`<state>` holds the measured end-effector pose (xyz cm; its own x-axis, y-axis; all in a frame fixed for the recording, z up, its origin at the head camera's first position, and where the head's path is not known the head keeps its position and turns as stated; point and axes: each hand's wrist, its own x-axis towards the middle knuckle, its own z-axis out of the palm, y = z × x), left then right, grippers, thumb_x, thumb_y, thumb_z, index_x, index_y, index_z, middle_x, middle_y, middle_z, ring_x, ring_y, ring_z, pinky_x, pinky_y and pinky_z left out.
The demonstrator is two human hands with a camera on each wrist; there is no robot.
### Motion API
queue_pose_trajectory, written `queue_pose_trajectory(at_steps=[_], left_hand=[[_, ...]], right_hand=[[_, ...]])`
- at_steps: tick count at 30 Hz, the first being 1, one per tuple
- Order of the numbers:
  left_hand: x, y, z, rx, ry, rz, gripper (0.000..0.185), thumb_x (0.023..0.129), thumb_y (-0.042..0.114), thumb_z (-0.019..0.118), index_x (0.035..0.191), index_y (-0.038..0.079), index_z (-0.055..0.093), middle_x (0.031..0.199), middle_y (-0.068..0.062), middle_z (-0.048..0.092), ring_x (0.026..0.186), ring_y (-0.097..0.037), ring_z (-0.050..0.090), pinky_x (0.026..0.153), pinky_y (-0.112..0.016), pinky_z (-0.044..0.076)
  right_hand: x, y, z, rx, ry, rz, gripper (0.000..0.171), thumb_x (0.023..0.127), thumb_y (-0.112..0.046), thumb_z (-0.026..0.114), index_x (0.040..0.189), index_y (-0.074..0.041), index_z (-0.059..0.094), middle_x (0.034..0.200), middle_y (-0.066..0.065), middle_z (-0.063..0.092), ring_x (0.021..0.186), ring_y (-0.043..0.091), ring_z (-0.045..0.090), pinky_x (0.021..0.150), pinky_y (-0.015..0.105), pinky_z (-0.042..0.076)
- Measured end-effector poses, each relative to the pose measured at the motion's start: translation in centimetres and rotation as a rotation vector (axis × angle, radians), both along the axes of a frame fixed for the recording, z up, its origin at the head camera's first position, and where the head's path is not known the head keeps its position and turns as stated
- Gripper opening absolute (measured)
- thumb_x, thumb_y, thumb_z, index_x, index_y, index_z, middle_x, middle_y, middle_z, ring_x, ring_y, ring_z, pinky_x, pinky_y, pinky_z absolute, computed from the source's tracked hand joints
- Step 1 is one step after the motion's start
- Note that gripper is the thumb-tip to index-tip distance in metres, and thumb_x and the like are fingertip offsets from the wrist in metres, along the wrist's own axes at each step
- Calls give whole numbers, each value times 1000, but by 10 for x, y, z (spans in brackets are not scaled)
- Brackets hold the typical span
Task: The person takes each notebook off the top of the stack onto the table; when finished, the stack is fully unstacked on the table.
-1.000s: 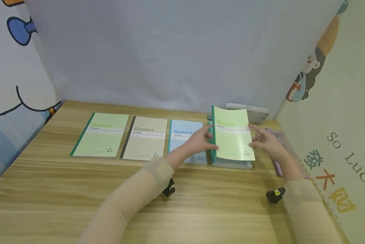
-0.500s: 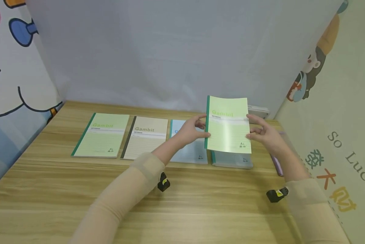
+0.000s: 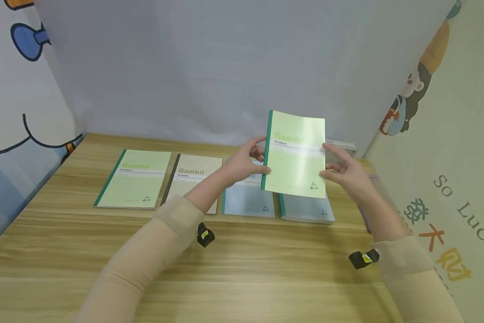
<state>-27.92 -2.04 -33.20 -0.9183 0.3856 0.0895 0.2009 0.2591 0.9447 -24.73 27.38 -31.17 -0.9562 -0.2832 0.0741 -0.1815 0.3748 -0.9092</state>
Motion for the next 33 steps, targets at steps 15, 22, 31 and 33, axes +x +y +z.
queue_pose_trajectory(at_steps=[15, 22, 31, 33], left_hand=[[7, -43, 28, 25, 60, -57, 91, 79, 5, 75, 150, 26, 23, 133, -7, 42, 84, -20, 54, 73, -28, 49], [16, -72, 40, -54, 102, -51, 85, 80, 9, 75, 149, 25, 27, 131, -8, 42, 84, -21, 55, 79, -32, 47], [26, -115, 48, -214, 162, -19, 79, 80, 17, 76, 146, 21, 33, 118, -8, 48, 90, -22, 52, 87, -37, 45], [29, -125, 50, -245, 174, -22, 78, 80, 19, 76, 146, 21, 33, 117, -8, 47, 92, -22, 50, 87, -37, 44]], right_hand=[[6, -37, 19, -52, 19, 23, 70, 87, -12, 68, 147, -25, 34, 149, -4, 28, 100, 5, 52, 83, 14, 47], [9, -60, 28, -105, 14, 54, 71, 85, -8, 70, 146, -24, 37, 148, -3, 29, 98, 5, 53, 80, 15, 49], [11, -97, 29, -125, 28, 107, 71, 83, -3, 71, 145, -21, 40, 146, -1, 34, 98, 7, 55, 79, 18, 51], [14, -106, 30, -137, 22, 119, 71, 83, -2, 71, 144, -21, 40, 145, -2, 35, 96, 7, 56, 77, 18, 51]])
